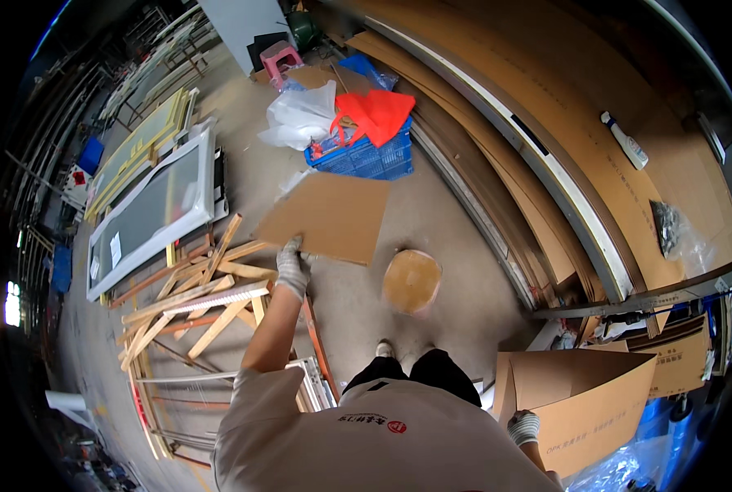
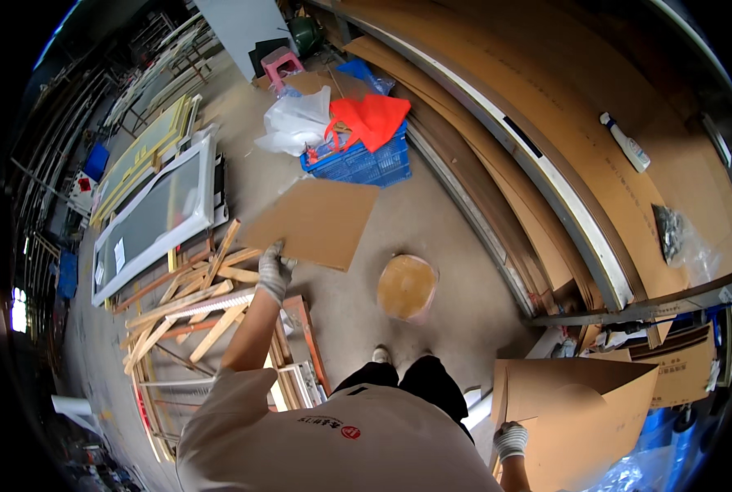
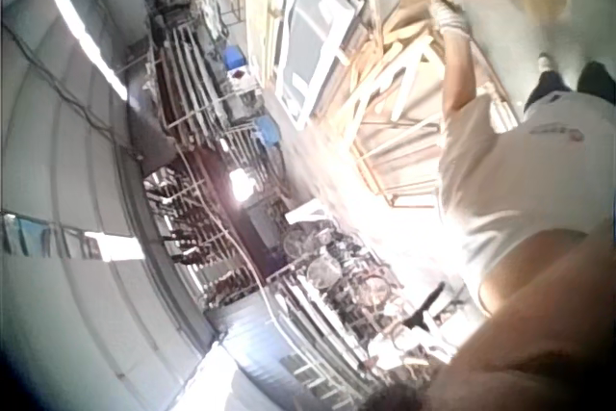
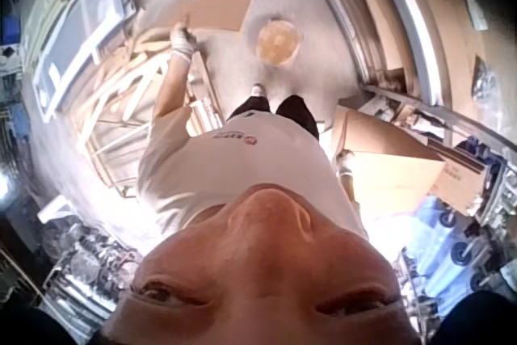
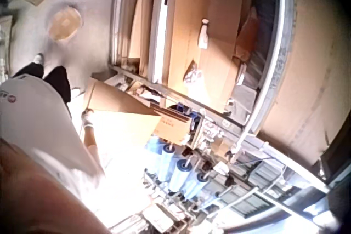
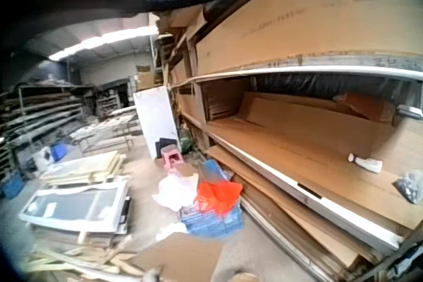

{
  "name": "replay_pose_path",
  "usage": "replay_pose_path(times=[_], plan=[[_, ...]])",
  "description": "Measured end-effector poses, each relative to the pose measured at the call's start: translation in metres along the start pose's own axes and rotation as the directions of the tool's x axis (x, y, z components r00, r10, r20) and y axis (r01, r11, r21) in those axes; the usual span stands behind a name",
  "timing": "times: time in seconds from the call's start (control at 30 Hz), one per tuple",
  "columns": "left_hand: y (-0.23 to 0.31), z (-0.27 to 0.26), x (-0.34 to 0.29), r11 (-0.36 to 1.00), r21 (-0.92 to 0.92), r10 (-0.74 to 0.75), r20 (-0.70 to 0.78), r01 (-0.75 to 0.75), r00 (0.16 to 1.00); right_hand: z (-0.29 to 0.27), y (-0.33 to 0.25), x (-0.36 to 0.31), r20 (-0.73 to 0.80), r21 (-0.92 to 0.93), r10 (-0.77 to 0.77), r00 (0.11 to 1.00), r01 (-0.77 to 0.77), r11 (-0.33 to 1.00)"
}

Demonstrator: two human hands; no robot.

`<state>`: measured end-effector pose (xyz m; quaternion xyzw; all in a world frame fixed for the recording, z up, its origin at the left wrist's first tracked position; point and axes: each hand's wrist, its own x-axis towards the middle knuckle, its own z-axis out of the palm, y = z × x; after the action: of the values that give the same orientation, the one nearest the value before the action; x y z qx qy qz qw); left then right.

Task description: The person wraps a large white frame with cardboard sections, cuts the cardboard to fit with a utility knife, and secures the packaging with a hand-held tape dispenser.

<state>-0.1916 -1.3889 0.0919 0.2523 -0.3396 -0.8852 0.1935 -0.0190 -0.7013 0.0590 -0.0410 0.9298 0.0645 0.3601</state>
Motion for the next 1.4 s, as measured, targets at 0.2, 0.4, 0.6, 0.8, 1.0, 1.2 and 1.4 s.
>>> replay_pose_path(times=[0.2, 0.4, 0.6, 0.8, 1.0, 1.2, 1.4], plan=[[0.011, 0.129, 0.1, 0.951, 0.228, 0.243, -0.128, -0.21, 0.962, 0.007, -0.053, 0.049, 0.129, -0.007, -0.023, 0.991, 0.024, 1.0], [0.045, 0.14, 0.241, 0.884, 0.367, 0.364, -0.151, -0.29, 0.919, -0.073, -0.137, 0.116, 0.124, 0.094, 0.102, 0.987, -0.114, 0.989], [0.052, 0.173, 0.443, 0.681, 0.326, 0.664, 0.103, -0.656, 0.74, -0.112, -0.24, 0.16, 0.103, 0.169, 0.143, 0.984, -0.159, 0.973], [0.021, 0.208, 0.643, 0.797, 0.354, 0.483, 0.112, -0.489, 0.868, -0.113, -0.343, 0.124, 0.105, 0.449, 0.291, 0.951, -0.306, 0.839], [-0.052, 0.216, 0.812, 0.931, 0.348, -0.013, -0.272, 0.111, 0.962, -0.228, -0.393, 0.113, 0.232, 0.744, 0.573, 0.786, -0.523, 0.416], [-0.139, 0.169, 0.72, 0.391, 0.907, -0.142, 0.226, -0.155, 0.964, -0.269, -0.438, 0.102, 0.216, 0.889, 0.694, 0.687, -0.433, 0.152], [-0.167, 0.061, 0.537, 0.257, 0.852, -0.483, 0.522, -0.456, 0.703, -0.292, -0.484, 0.106, 0.065, 0.484, 0.647, 0.759, -0.591, 0.645]])
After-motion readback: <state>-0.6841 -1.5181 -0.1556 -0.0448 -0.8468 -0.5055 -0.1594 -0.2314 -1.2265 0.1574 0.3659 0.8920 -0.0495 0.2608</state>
